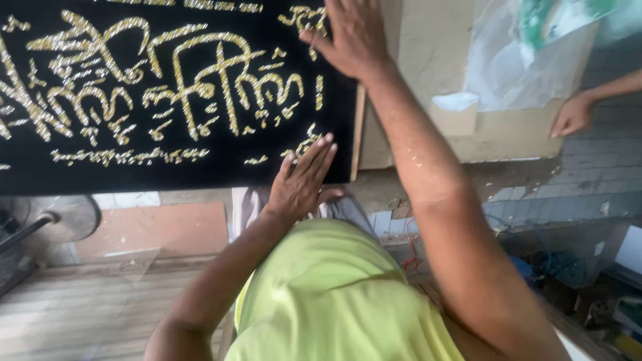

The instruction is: The person applies white adhesive to a cardboard sheet using a small rectangular tool, then places a black fabric with gold Arabic calligraphy onto the adhesive and presses it down to adhere. The person repeats this process with a second cardboard sheet and fabric piece.

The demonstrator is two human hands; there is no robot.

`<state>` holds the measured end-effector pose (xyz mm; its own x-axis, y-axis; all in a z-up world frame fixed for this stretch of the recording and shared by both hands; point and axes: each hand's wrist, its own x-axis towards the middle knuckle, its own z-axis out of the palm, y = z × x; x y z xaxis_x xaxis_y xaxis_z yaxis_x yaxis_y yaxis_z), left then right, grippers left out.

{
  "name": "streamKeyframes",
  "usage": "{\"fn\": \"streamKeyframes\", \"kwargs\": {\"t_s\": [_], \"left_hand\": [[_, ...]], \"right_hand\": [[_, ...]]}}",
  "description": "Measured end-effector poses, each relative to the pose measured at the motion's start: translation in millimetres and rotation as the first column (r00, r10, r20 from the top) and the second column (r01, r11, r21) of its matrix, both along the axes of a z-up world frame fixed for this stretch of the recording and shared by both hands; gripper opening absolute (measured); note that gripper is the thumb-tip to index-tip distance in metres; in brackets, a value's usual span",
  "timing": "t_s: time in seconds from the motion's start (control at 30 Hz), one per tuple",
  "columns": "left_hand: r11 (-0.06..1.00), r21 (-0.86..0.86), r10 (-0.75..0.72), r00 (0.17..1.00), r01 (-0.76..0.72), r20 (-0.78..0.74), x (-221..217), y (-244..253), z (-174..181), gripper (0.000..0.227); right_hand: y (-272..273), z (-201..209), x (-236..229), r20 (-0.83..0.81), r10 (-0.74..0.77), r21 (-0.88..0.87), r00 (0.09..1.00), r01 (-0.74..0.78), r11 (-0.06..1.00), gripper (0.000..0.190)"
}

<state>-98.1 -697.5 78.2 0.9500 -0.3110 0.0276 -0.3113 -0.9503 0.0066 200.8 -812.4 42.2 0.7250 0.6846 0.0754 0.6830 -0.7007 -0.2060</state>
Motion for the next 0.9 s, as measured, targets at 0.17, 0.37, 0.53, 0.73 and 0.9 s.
{"fn": "streamKeyframes", "kwargs": {"t_s": [0.17,0.37,0.53,0.73,0.9], "left_hand": [[0.991,0.130,-0.005,0.995,-0.008,0.096,-12.6,-11.9,-15.5,0.076],[0.991,0.094,0.091,0.996,-0.092,0.015,-15.7,-19.2,-23.8,0.073],[0.995,-0.055,0.085,0.995,-0.089,-0.059,-15.7,-17.8,-6.3,0.091],[0.910,-0.068,0.408,0.912,-0.410,-0.035,-15.0,30.4,10.8,0.103],[0.804,0.032,0.590,0.803,-0.594,0.079,-32.1,118.9,13.1,0.103]], "right_hand": [[5.5,20.9,-3.1,-0.093,-0.089,-0.302,0.992,0.057,0.952,0.112],[10.6,39.1,1.5,-0.076,-0.060,-0.252,0.995,0.039,0.967,0.114],[11.9,35.0,-8.4,-0.025,-0.043,-0.213,0.999,0.036,0.976,0.112],[21.6,42.5,-5.8,-0.063,-0.014,-0.136,0.998,0.005,0.991,0.114],[36.7,55.9,-15.4,-0.113,0.007,-0.140,0.994,-0.023,0.990,0.117]]}}
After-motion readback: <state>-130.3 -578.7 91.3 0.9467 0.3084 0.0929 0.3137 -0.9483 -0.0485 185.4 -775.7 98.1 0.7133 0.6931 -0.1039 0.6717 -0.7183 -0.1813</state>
